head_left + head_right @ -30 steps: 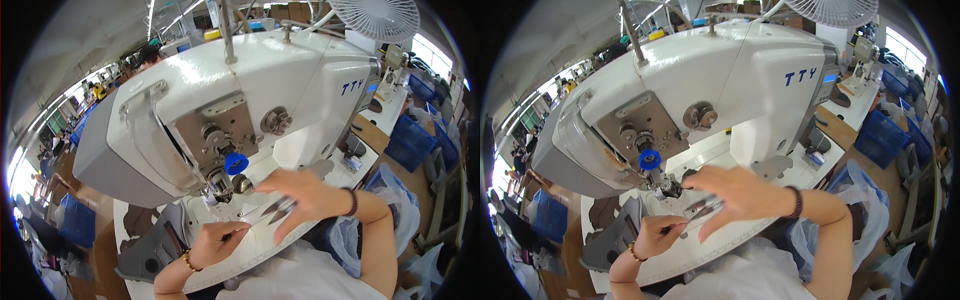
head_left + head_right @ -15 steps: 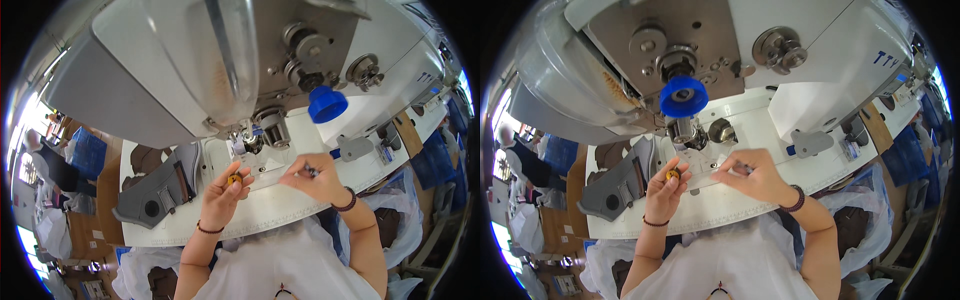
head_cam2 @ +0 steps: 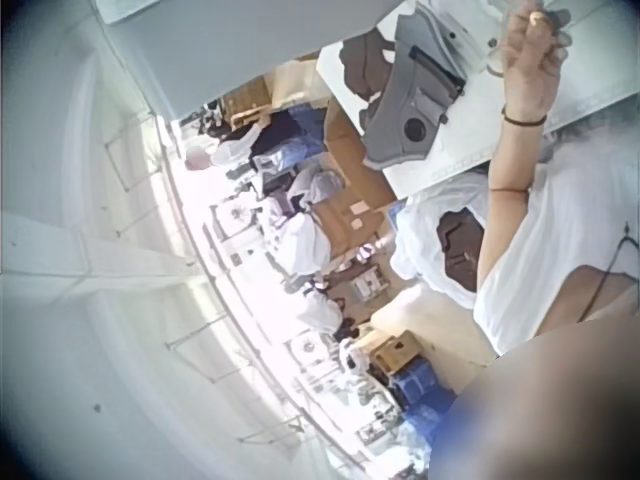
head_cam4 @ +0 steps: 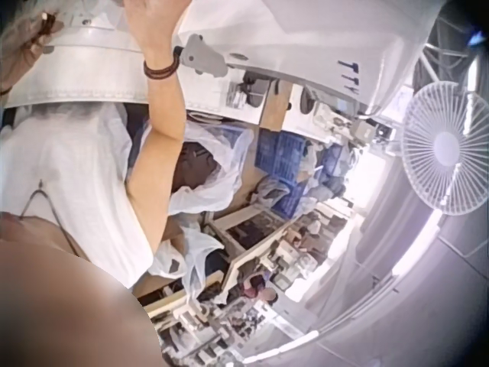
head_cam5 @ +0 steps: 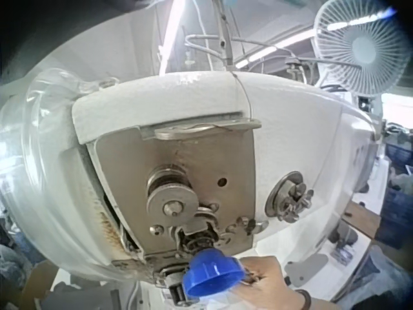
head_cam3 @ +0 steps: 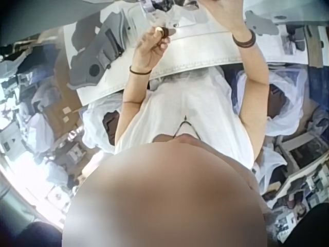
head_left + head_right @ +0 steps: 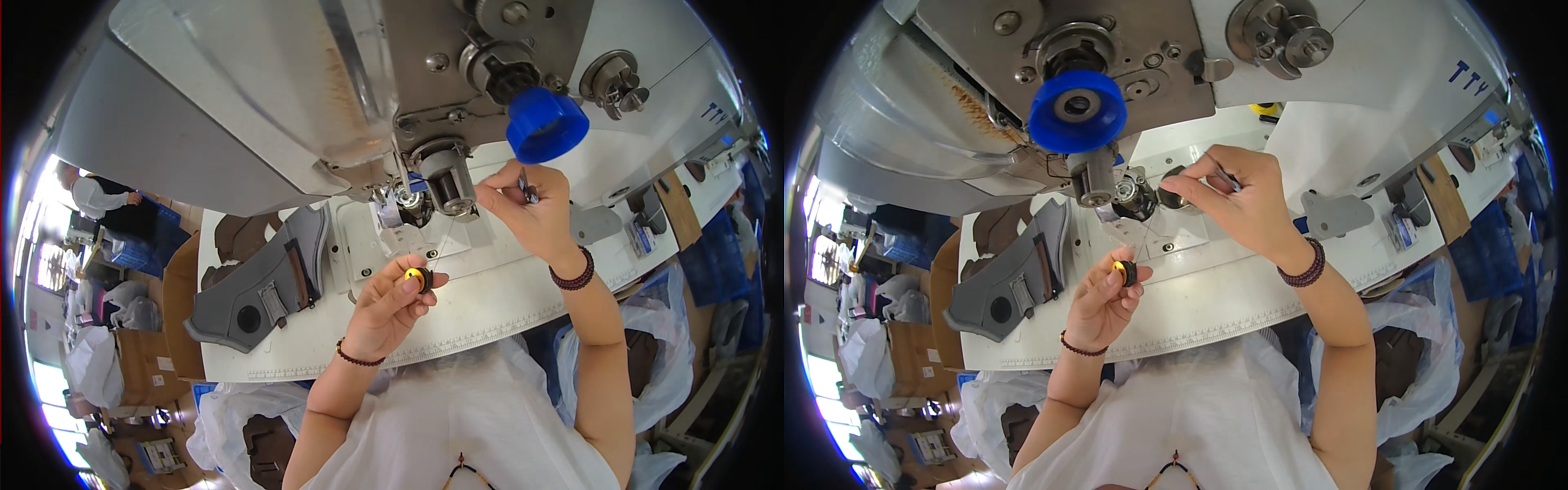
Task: Sewing together leather shoe upper components using an industrial sewing machine.
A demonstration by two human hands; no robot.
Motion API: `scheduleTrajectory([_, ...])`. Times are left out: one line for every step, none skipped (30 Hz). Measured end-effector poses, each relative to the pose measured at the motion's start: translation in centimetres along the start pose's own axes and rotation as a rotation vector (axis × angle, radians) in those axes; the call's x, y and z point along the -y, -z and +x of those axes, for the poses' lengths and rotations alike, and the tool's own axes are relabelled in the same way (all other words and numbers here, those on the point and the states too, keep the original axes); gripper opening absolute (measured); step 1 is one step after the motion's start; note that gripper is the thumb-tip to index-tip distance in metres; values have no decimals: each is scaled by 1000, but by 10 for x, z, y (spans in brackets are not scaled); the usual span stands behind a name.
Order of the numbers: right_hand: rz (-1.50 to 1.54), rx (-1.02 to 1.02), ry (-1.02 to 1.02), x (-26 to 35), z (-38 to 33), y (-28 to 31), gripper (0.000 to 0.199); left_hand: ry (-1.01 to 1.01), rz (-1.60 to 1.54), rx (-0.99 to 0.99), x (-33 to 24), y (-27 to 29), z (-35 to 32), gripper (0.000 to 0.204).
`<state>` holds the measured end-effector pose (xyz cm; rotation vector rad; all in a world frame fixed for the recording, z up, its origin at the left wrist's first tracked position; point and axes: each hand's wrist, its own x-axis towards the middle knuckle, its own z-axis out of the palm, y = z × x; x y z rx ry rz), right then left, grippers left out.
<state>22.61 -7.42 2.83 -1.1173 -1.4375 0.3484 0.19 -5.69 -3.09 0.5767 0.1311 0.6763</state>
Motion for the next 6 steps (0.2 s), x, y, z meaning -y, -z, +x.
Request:
scheduleTrajectory([-3, -12, 14, 2, 2, 0, 15, 27, 5, -19, 2, 1, 0, 29])
scheduleTrajectory([6, 2, 73, 5, 5, 0, 14, 24, 27, -4, 4, 2, 1, 31])
scheduleTrajectory([8, 27, 114, 7, 7, -1, 14, -6, 37, 43, 6, 4, 2, 33])
scheduleTrajectory([12, 14, 133, 9, 8, -1, 14, 24, 48, 16, 7, 5, 2, 33])
scheduleTrajectory([8, 46, 184, 11, 10, -2, 13, 38, 133, 18, 8, 6, 2, 37])
scheduleTrajectory([-8, 88, 217, 13, 11, -2, 13, 20, 207, 47, 9, 7, 3, 40])
